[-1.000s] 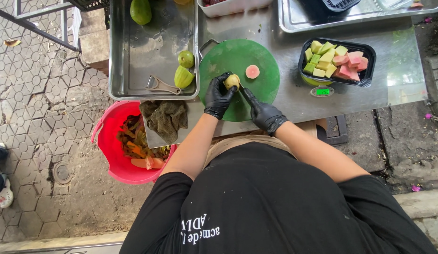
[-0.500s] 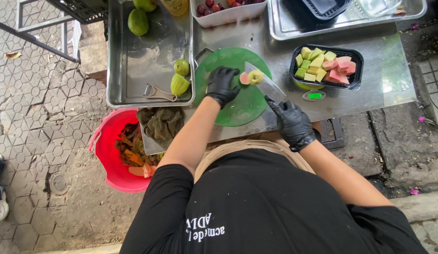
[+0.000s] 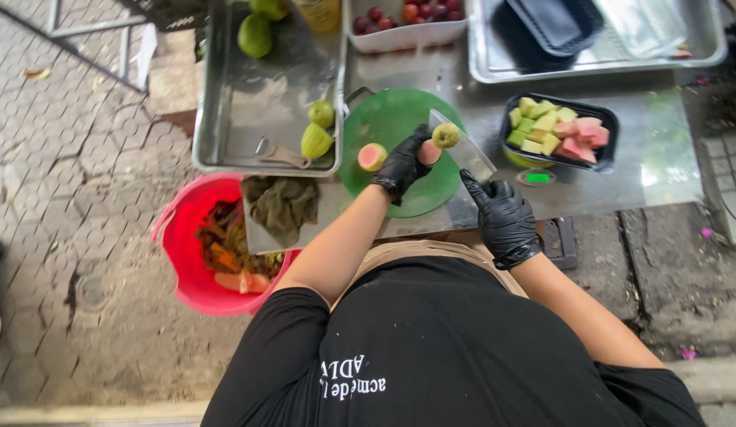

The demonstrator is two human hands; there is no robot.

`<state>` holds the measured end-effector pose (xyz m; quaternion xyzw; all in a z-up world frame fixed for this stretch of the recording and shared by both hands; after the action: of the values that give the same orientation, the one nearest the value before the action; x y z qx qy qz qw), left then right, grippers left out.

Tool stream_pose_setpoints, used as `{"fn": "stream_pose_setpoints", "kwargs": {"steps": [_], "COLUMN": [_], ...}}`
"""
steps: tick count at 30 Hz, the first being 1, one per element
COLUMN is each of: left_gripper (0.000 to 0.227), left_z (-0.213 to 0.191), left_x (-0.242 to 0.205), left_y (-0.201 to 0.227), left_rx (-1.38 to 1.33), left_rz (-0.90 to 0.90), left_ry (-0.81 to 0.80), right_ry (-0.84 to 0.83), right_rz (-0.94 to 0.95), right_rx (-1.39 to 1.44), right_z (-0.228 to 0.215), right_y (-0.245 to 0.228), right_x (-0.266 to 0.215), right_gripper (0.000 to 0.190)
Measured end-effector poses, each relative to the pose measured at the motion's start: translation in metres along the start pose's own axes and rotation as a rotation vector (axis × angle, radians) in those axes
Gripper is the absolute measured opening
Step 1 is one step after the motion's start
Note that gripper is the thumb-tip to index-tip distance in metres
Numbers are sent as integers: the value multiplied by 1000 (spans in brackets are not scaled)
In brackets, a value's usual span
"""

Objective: Cutting and packing various fruits into a takeout container.

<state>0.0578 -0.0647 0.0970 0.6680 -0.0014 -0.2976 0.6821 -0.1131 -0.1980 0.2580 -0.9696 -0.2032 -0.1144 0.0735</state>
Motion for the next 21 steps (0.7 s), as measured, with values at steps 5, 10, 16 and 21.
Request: {"fn": "stream_pose_setpoints", "kwargs": {"steps": [5, 10, 16, 21], "left_gripper": [29, 28, 68, 56], "left_z": [-82, -198, -427, -273], "left_x": [-46, -168, -307, -277], "left_y": [-13, 11, -80, 26], "left_rx": [-235, -124, 488, 820], "left_rz": [-36, 95, -236, 418], "left_ry": [283, 497, 1227, 1162], "right_ry": [-54, 50, -197, -405], "right_rz": [-151, -122, 10, 4], "right_rx": [-80, 270, 664, 548], "right_z": [9, 12, 57, 94], "right_y": [-38, -18, -21, -38], "right_x": [39, 50, 56, 63], "right_gripper": [75, 77, 78, 75]}}
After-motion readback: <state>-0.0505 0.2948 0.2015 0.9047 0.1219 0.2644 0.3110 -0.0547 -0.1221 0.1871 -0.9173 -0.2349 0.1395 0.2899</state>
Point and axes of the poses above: each hand's wrist, its own x-axis towards the middle knuckle, its own z-axis out of the palm, y = z × x, the point moved 10 cm from there along x, towards the middle knuckle, and after that the axes turned 14 degrees about -z, right-handed, at the moved point
